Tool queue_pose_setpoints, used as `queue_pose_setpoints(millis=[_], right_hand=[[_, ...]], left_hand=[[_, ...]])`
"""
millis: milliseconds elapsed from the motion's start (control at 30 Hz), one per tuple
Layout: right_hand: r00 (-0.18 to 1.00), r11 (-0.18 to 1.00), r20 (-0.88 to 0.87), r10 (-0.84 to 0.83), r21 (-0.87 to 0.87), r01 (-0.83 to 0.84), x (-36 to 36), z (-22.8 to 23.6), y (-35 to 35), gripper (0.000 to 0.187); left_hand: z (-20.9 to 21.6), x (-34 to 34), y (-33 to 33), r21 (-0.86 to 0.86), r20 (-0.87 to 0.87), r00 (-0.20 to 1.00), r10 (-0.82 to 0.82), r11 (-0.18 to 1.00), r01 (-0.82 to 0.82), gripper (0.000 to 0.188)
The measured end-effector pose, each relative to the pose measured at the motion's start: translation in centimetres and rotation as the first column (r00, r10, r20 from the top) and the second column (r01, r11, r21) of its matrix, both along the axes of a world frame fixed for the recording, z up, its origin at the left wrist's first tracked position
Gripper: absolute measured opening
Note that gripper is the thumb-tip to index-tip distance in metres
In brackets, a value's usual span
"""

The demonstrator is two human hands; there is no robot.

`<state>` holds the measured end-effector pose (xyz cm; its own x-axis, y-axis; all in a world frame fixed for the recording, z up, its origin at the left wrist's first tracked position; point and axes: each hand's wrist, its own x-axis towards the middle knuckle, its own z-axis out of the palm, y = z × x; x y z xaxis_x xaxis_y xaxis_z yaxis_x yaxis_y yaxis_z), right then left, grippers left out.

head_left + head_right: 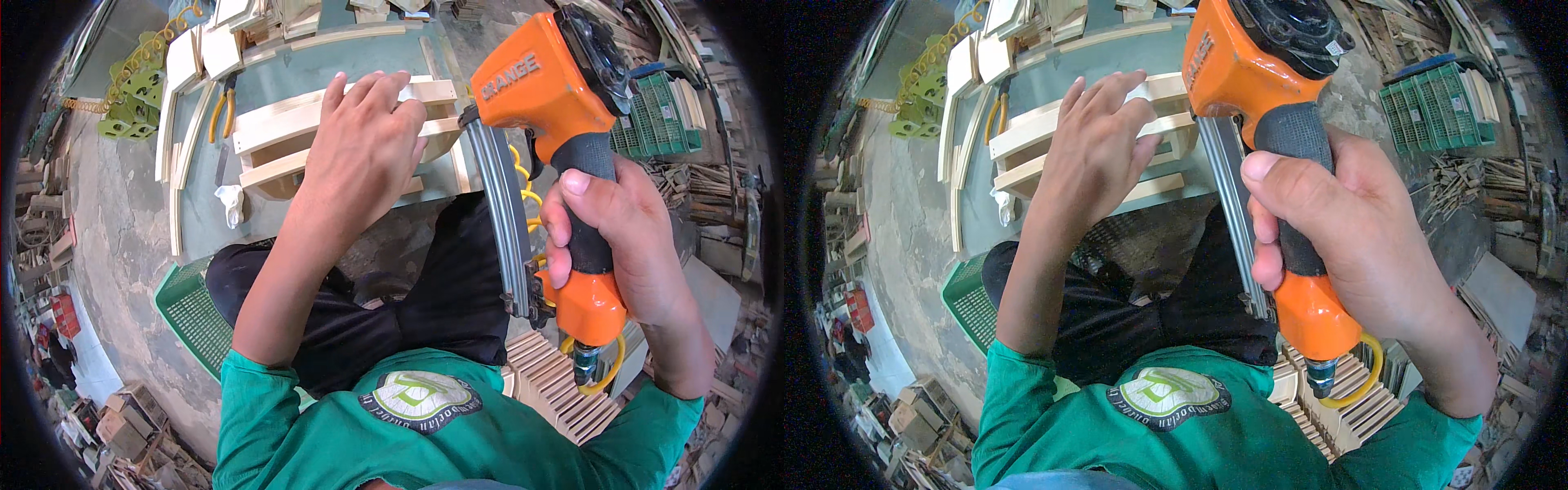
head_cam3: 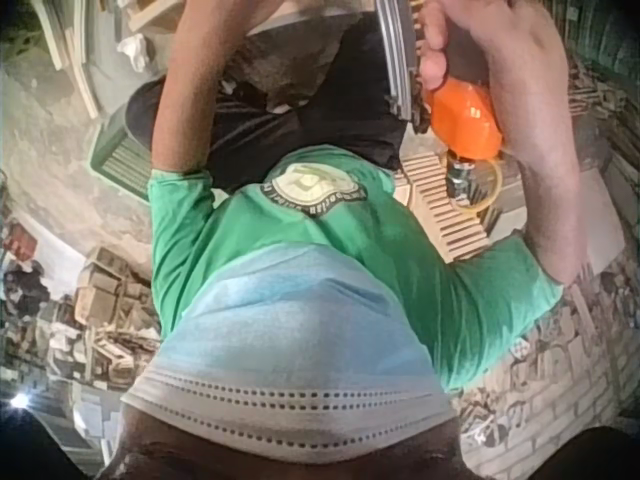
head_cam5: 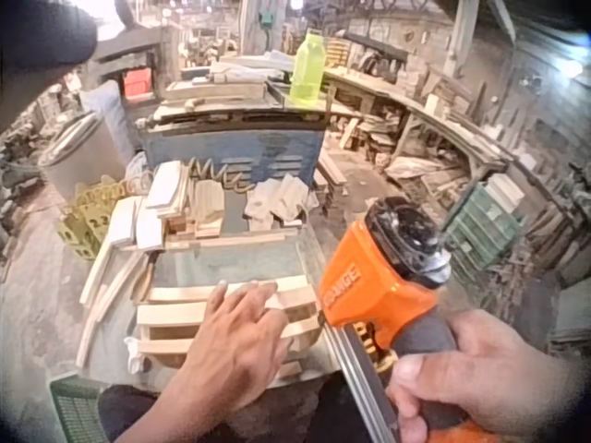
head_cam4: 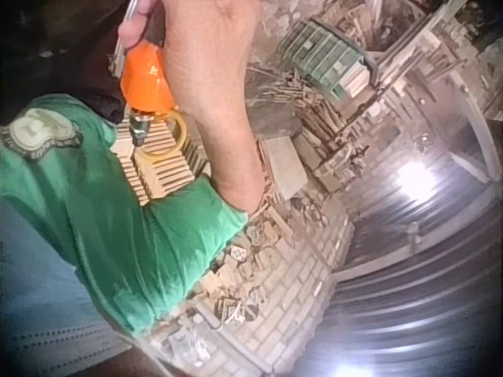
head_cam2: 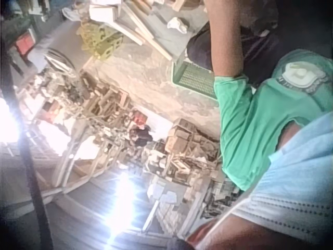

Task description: Apply glue and use a nail gun to assemble wooden boards into a box structure.

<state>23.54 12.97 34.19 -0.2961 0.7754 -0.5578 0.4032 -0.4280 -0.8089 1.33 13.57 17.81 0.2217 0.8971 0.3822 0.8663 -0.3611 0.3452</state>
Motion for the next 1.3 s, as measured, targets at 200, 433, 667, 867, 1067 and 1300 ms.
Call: queue_pose_setpoints(millis=[200,433,667,867,1067,1300], right_hand=[[0.999,1.000,0.034,0.006,0.010,-0.006,0.1,-0.2,-0.1,0.037],[0.996,0.989,0.018,0.085,0.123,-0.086,0.0,-0.2,2.3,0.035],[0.851,0.724,0.451,0.268,0.489,-0.487,-0.4,-10.1,14.8,0.044],[0.483,0.365,0.813,0.325,0.364,-0.857,-6.3,-20.1,19.7,0.065],[0.489,0.248,0.809,0.325,0.426,-0.870,-7.8,-24.5,19.5,0.074],[0.733,0.327,0.624,0.270,0.657,-0.679,-4.9,-23.7,24.3,0.046]], left_hand=[[-0.1,0.2,0.1,-0.018,0.008,1.000,-0.001,1.000,0.001,0.022],[0.1,0.0,0.0,-0.046,-0.012,1.000,0.012,0.999,-0.012,0.024],[0.0,0.0,-0.2,0.027,0.065,0.998,-0.011,1.000,0.009,0.030],[0.8,-0.7,-5.8,0.341,0.342,0.940,0.017,0.929,-0.141,0.027],[-4.5,-3.4,-12.0,0.202,0.620,0.683,0.386,0.762,-0.615,0.026],[-7.1,-4.9,-9.9,0.141,0.728,0.575,0.374,0.739,-0.659,0.031]])
